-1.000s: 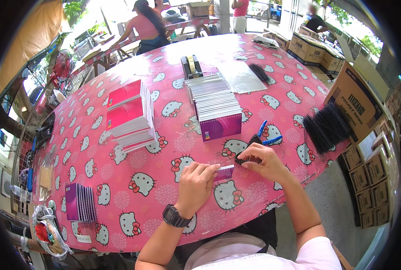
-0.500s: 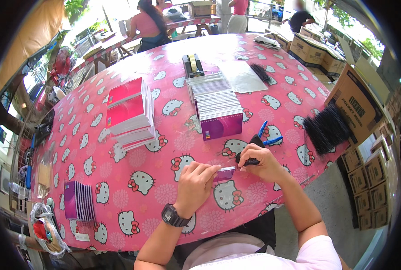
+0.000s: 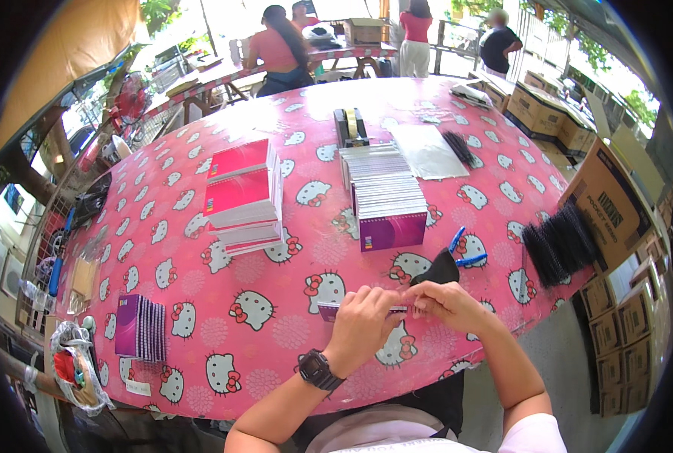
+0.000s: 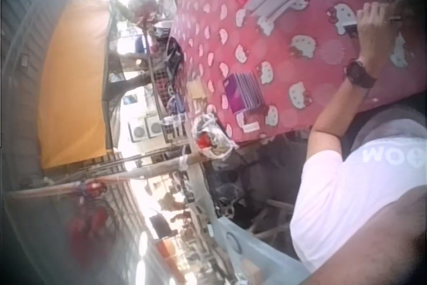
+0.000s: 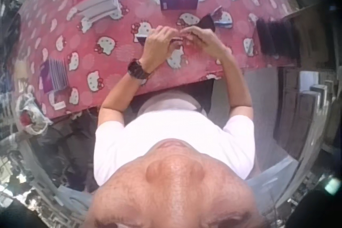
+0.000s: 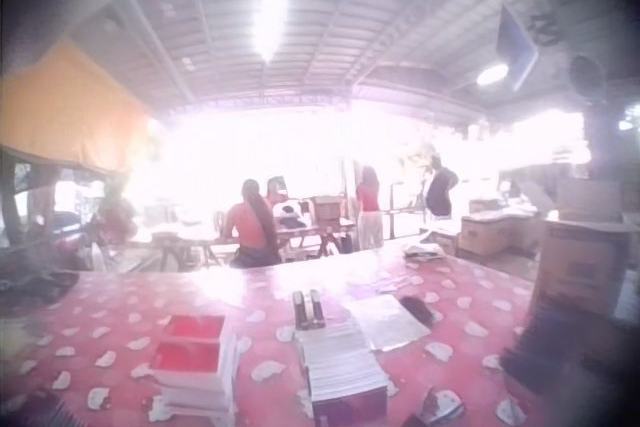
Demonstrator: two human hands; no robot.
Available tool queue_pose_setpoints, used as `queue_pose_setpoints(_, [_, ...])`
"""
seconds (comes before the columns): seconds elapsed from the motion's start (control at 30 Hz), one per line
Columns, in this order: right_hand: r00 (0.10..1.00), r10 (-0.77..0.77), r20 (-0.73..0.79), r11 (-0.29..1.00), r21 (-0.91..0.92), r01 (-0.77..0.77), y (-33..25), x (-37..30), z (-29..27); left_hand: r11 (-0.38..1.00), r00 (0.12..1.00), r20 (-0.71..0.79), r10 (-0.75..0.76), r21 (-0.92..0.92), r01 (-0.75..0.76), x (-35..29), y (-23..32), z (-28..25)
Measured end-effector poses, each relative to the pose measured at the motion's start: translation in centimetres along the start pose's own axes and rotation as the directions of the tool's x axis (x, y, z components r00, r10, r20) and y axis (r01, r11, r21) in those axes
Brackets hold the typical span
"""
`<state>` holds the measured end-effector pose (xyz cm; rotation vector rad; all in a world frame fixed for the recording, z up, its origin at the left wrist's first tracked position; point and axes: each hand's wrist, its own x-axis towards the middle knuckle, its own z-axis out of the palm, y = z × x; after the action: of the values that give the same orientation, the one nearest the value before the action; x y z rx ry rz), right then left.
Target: The person assembles spiral-bound notebooks by inserting black plastic coils into the punched holes of purple covers. They use pliers to secure the coils and place the finished notebooks into a stack on the table.
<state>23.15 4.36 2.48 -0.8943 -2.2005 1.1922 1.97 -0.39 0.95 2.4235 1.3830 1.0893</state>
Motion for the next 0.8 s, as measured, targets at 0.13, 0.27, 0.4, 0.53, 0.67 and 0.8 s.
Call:
queue_pose_setpoints(0.13, [0.965,0.092,-0.246,0.994,-0.04,-0.105,1.0,-0.6,-2.7,0.999,1.0,-0.011,0.013,0.042,-0.012,-0.6,-0.2,-0.1])
queue_pose_setpoints(0.27, [0.692,-0.055,-0.72,0.661,-0.545,-0.515,7.7,-4.6,-9.2,0.998,0.997,-0.034,0.063,0.027,-0.062,-0.6,0.3,-0.1])
queue_pose_setpoints(0.4, [0.51,0.173,-0.842,0.316,-0.443,-0.839,12.1,-8.3,-10.4,0.994,0.995,0.094,0.039,0.096,-0.048,-0.7,-0.1,0.3])
queue_pose_setpoints(0.53, [0.58,0.076,-0.811,0.396,-0.509,-0.764,14.3,-9.8,-11.1,0.997,0.997,0.034,0.071,0.017,-0.072,-0.5,0.2,-0.1])
queue_pose_setpoints(0.67, [0.652,-0.103,-0.751,0.531,-0.595,-0.602,12.0,-6.6,-9.4,0.996,0.994,0.087,0.068,0.055,-0.073,-0.7,-0.3,-0.3])
queue_pose_setpoints(0.8, [0.859,-0.045,-0.509,0.862,-0.455,-0.224,6.7,-2.2,-4.7,0.997,0.997,0.037,0.069,0.03,-0.07,-0.2,0.4,-0.4])
